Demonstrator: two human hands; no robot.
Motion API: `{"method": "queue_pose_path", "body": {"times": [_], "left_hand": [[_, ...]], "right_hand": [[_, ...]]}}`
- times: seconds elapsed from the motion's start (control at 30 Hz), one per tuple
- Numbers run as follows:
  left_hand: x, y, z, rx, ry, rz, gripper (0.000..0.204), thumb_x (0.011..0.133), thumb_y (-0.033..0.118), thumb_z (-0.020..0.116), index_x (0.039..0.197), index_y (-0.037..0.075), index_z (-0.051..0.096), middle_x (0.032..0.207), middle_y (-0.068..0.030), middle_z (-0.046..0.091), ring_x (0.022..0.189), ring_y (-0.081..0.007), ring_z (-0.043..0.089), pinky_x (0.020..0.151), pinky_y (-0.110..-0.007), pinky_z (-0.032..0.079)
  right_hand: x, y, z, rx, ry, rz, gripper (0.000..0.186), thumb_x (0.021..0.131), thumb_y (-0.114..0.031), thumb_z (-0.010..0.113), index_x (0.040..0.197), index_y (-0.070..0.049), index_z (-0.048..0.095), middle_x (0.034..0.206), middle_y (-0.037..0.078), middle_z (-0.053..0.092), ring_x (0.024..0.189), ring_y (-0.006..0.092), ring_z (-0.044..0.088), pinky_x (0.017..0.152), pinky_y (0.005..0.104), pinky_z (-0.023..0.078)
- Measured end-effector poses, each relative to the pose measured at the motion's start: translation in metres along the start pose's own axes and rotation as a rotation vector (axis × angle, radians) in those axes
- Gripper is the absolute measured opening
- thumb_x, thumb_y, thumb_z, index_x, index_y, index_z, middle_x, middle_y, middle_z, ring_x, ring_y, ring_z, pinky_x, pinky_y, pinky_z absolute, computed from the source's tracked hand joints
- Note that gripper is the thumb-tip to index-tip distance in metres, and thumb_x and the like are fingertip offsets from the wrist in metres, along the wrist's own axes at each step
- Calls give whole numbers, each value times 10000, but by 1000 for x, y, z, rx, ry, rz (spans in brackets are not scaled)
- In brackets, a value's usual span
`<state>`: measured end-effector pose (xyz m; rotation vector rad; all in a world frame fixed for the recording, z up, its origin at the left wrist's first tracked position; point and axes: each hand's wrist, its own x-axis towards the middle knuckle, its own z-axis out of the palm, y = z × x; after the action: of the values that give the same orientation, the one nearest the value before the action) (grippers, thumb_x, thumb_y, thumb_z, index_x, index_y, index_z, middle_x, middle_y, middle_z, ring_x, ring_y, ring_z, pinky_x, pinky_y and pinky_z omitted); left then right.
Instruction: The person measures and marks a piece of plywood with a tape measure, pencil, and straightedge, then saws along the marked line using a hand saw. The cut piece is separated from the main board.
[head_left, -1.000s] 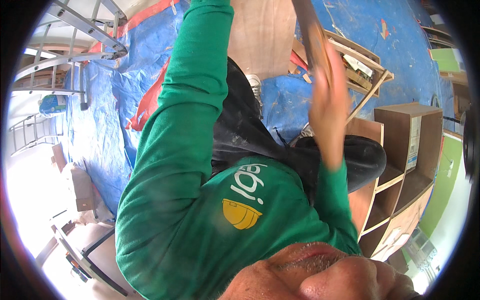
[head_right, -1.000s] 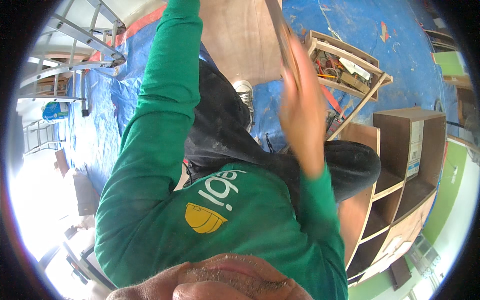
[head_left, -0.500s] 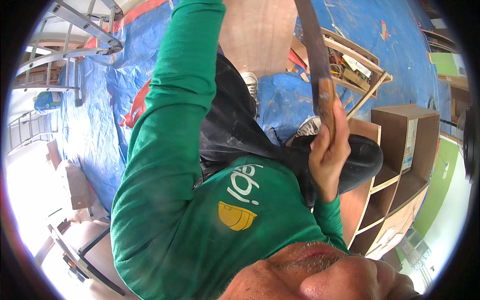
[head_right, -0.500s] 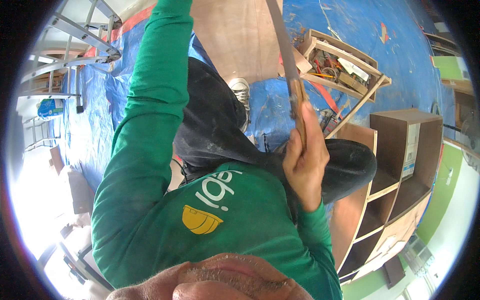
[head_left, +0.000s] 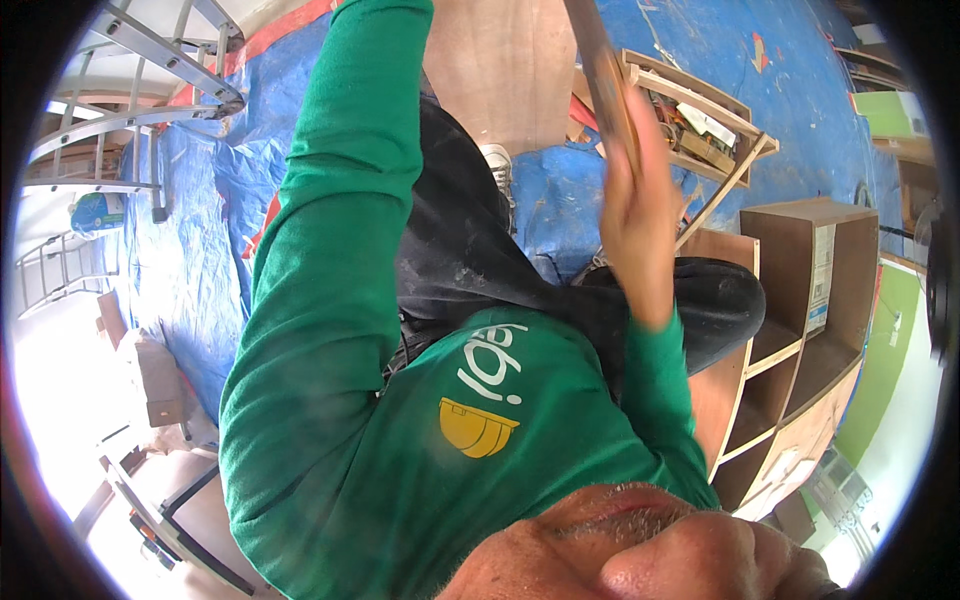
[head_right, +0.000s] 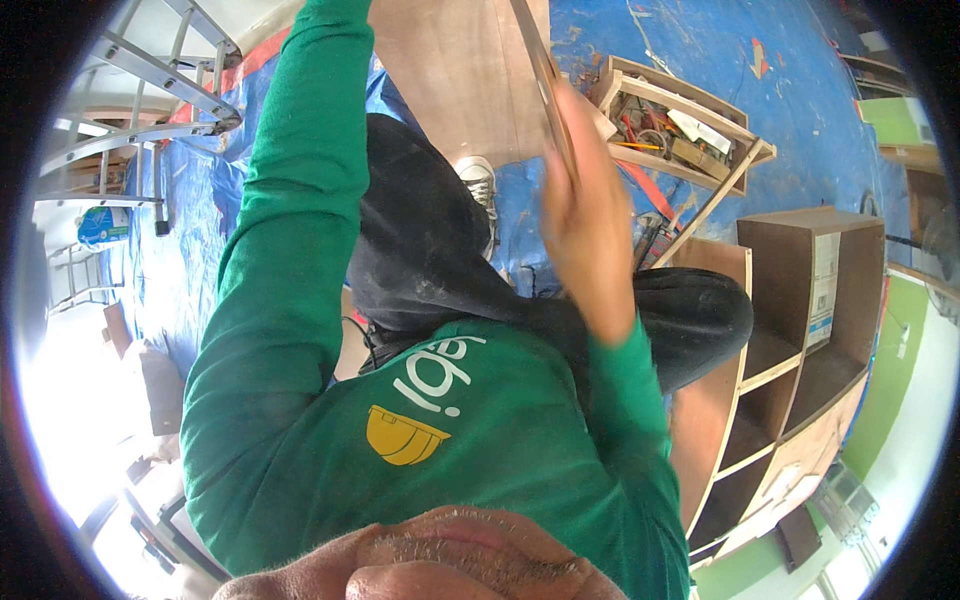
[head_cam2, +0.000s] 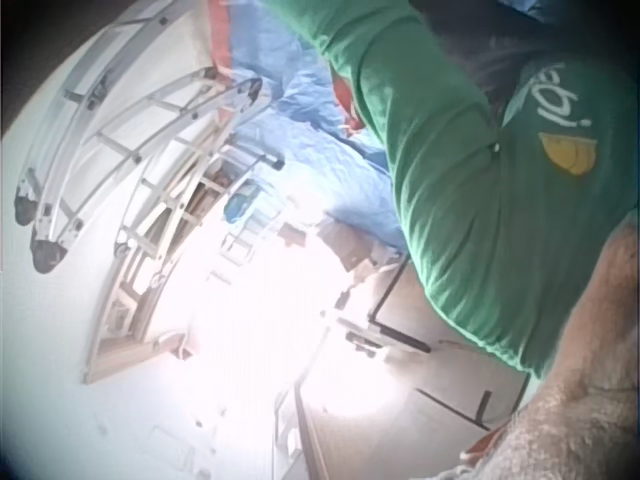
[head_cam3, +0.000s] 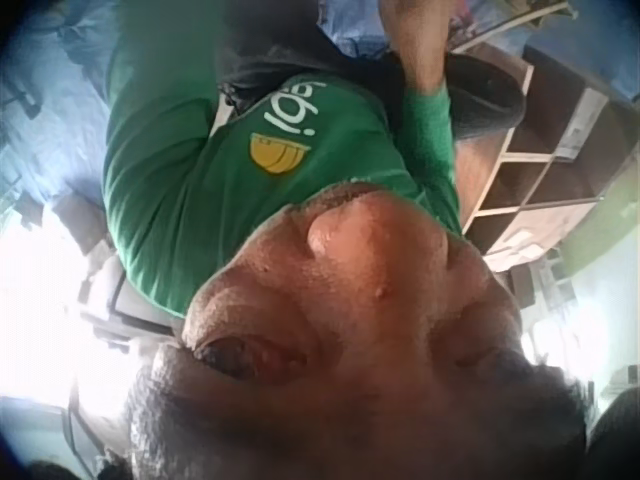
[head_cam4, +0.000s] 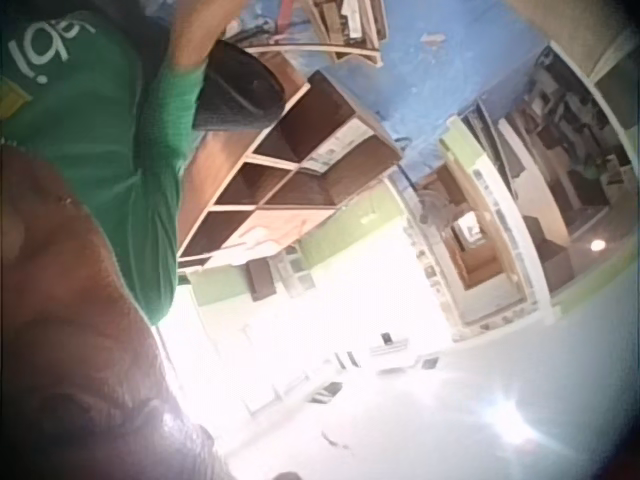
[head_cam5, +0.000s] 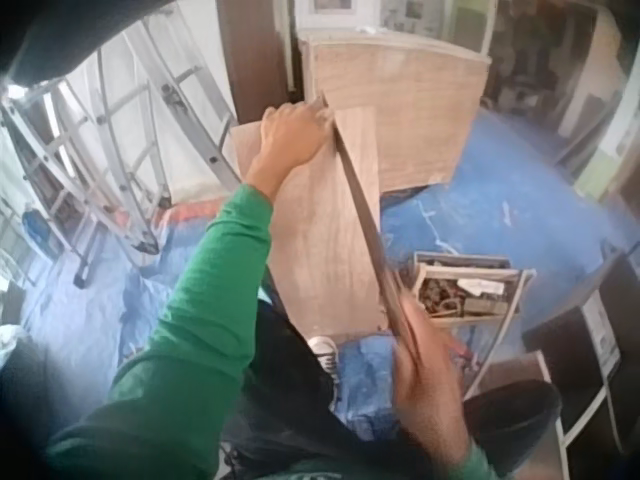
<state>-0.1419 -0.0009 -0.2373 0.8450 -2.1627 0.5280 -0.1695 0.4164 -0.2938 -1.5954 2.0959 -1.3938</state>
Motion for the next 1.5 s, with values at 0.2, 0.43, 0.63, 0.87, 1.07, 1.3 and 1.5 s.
{"method": "queue_pose_path", "body": {"times": [0.2,0.43,0.63,0.87,1.07,1.3,1.5], "left_hand": [[-3,11,7,5,106,-69,286,1023,365,543,1068,176,753,1029,-85,775,997,-297,727,876,-549,506],[1,4,-8,-7,-36,-38,282,1025,369,544,1063,177,748,1023,-100,776,972,-313,729,870,-564,503],[-1,-1,6,-39,58,-2,271,1016,381,562,1071,195,752,1026,-90,771,964,-316,731,877,-540,509],[0,10,6,10,47,-84,289,1020,361,556,1084,161,754,1024,-87,772,988,-304,718,868,-540,502],[-2,2,-9,9,-26,-23,301,1030,360,542,1073,166,768,1024,-85,771,972,-304,719,888,-545,498],[-7,-4,13,-35,194,16,269,997,329,570,1088,182,777,1011,-75,774,974,-301,719,877,-539,497],[-4,10,1,-16,119,-26,227,988,309,576,993,180,763,943,-90,757,925,-311,715,833,-539,496]], "right_hand": [[-19,-32,-25,2,40,68,471,1046,15,557,1516,28,525,1459,257,649,1361,399,642,1129,447,509],[151,27,63,144,189,-331,450,1103,-119,530,1538,-14,480,1410,302,634,1293,473,637,1034,473,545],[-2,-4,3,-19,76,-79,519,1024,29,571,1538,-8,515,1474,249,637,1361,407,635,1110,438,520],[37,-11,8,-21,117,-102,495,1042,-31,591,1532,-45,528,1411,238,678,1260,399,692,1016,457,567],[165,29,70,119,210,-353,458,1111,-122,521,1553,-16,467,1441,294,623,1326,452,628,1076,458,523],[-46,0,-8,-52,71,-68,511,1051,-23,597,1554,-16,506,1511,223,624,1344,371,661,1088,432,538],[49,3,27,61,78,-60,498,1057,-32,597,1547,-20,512,1472,233,646,1331,395,663,1083,435,535]]}}
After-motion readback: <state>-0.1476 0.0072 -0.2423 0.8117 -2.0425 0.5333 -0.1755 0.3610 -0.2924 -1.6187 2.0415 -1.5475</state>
